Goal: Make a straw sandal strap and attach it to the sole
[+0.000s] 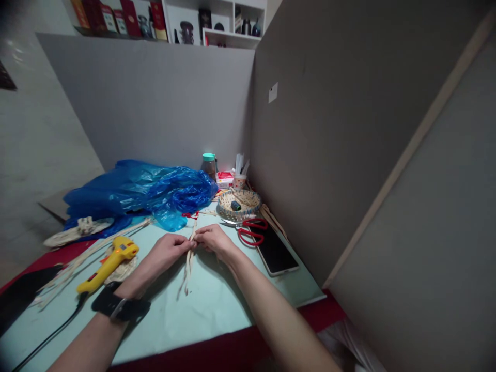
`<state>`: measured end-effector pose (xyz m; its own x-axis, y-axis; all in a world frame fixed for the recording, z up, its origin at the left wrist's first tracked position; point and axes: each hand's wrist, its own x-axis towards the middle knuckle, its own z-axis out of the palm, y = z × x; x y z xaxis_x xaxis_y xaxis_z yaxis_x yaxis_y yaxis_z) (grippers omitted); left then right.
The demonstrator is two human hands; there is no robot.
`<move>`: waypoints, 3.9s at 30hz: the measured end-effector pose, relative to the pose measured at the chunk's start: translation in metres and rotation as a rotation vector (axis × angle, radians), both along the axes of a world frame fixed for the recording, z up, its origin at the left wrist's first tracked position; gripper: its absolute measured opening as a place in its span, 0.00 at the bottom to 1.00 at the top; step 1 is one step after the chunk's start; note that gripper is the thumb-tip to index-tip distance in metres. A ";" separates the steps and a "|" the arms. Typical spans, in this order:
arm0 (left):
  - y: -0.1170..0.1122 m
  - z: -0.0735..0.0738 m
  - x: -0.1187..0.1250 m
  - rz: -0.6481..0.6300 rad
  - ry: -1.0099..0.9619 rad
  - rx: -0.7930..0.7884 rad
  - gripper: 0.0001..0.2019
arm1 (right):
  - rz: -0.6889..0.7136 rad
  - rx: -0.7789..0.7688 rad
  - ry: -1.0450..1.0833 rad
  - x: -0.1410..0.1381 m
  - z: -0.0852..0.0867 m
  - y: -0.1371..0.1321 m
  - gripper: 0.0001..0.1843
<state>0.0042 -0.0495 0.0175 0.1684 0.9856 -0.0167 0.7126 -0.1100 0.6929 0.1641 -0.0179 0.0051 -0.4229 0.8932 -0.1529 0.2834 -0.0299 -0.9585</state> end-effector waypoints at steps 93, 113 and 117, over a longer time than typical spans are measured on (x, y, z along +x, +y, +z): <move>-0.002 -0.008 -0.001 0.016 -0.675 -0.321 0.15 | 0.122 -0.051 0.100 0.004 0.002 -0.015 0.15; 0.005 -0.023 0.001 0.111 -0.649 -0.388 0.16 | 0.051 0.536 -0.530 0.008 0.016 -0.038 0.12; 0.001 -0.022 0.002 0.103 -0.635 -0.400 0.17 | -0.025 0.656 -0.632 0.010 0.019 -0.043 0.11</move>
